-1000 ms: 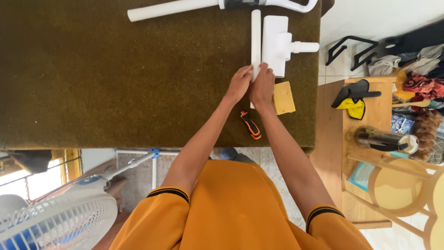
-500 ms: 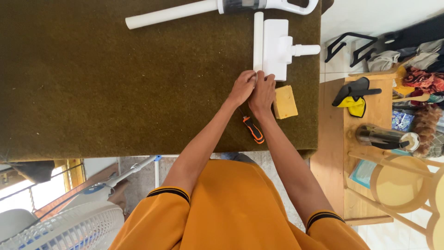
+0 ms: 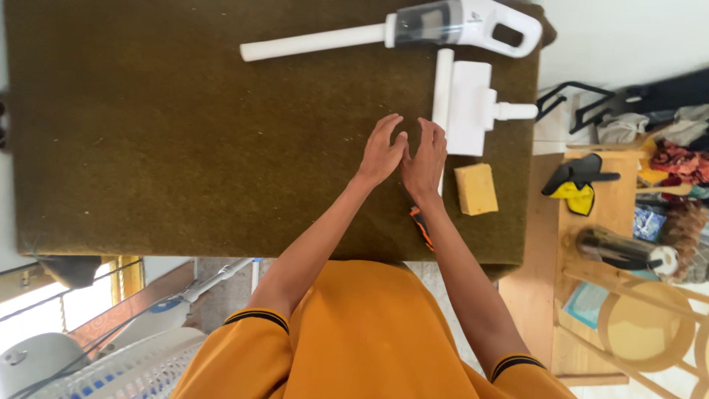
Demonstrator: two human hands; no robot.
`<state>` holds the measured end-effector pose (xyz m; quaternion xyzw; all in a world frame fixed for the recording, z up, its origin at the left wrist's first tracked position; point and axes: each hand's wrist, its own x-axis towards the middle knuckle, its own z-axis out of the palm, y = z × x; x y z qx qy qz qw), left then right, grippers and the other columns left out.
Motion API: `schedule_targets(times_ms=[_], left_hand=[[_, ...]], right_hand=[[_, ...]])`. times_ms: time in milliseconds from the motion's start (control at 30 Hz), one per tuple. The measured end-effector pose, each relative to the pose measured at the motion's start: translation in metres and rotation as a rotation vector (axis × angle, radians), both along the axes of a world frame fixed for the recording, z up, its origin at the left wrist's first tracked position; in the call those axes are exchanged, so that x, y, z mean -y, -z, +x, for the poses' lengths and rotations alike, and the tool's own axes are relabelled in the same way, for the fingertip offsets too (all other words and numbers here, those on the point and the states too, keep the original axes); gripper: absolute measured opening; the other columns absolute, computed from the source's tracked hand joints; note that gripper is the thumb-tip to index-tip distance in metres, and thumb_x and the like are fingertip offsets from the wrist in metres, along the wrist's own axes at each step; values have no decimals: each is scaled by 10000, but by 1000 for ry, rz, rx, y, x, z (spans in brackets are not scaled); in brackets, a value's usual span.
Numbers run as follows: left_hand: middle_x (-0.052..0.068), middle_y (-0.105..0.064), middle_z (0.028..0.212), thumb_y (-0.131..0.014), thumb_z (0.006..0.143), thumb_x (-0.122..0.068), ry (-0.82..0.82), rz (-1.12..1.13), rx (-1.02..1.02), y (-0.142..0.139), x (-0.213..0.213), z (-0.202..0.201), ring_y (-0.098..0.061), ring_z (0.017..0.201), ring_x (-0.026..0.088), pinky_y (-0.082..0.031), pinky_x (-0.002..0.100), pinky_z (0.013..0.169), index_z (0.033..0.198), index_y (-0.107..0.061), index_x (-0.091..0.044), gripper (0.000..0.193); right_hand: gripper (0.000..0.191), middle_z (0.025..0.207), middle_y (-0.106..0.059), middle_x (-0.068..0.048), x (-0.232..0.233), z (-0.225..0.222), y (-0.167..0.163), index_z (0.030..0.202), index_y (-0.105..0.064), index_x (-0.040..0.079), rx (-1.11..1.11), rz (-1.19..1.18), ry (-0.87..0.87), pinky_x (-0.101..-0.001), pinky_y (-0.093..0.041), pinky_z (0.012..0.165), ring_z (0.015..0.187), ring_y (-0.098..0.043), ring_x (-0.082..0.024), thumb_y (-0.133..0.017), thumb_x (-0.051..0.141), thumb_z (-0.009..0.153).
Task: The person removes the front grille from a pedestal fan, wipes the blades, and reattaches the grille. They then wipe the wand, floor head, dust cup, and filter of a cordless vacuum cleaner with a sponge, separating the wand sections.
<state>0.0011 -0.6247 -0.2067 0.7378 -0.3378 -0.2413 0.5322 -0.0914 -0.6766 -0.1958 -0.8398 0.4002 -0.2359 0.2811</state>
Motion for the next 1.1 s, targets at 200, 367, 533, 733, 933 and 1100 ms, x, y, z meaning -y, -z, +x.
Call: schedule_targets(times_ms=[200, 367, 533, 733, 933, 1100], left_hand=[[203, -552, 1460, -641, 944, -91, -25, -23, 171, -3, -11, 56, -511, 1383, 386, -427, 437, 1156, 1373, -570, 3, 445], [198, -498, 1489, -659, 908, -32, 33, -14, 435, -14, 0, 116, -446, 1408, 401, -395, 458, 1188, 1457, -480, -15, 578], [187, -482, 1463, -703, 861, -42, 89, 102, 638, -21, 34, 162, -423, 1395, 420, -334, 518, 1181, 1454, -448, -14, 646], [190, -487, 1412, -709, 825, -10, 39, 78, 605, -5, 67, 182, -478, 1329, 415, -382, 515, 1135, 1401, -487, -23, 618], [198, -525, 1312, -673, 879, 12, 34, 116, 301, 15, 72, 181, -522, 1237, 396, -446, 482, 1057, 1360, -530, -19, 503], [212, -564, 1290, -689, 901, -39, -6, 49, 90, 24, 62, 176, -554, 1241, 396, -464, 454, 1044, 1344, -539, -2, 470]], right_hand=[[628, 1418, -512, -218, 1, 56, -7, 1451, -479, 45, -35, -56, -138, -525, -405, 1046, 1320, -496, -424, -772, 85, 897], [766, 1447, -480, -232, 41, 104, -19, 1481, -431, 7, -93, -162, -230, -518, -385, 1126, 1366, -465, -422, -842, 140, 849], [933, 1570, -379, -233, 83, 148, -23, 1559, -355, 4, -234, -255, -264, -520, -299, 1186, 1466, -351, -416, -869, 136, 792], [1074, 1670, -261, -203, 128, 184, -20, 1618, -329, 38, -507, -394, -286, -529, -226, 1210, 1533, -231, -416, -907, 171, 723], [1165, 1575, -393, -200, 163, 209, -11, 1559, -415, 125, -637, -471, -394, -574, -200, 1191, 1484, -279, -408, -987, 324, 563], [923, 1314, -578, -172, 171, 207, -10, 1439, -516, 106, -691, -533, -551, -520, -357, 1135, 1284, -506, -390, -961, 278, 649]])
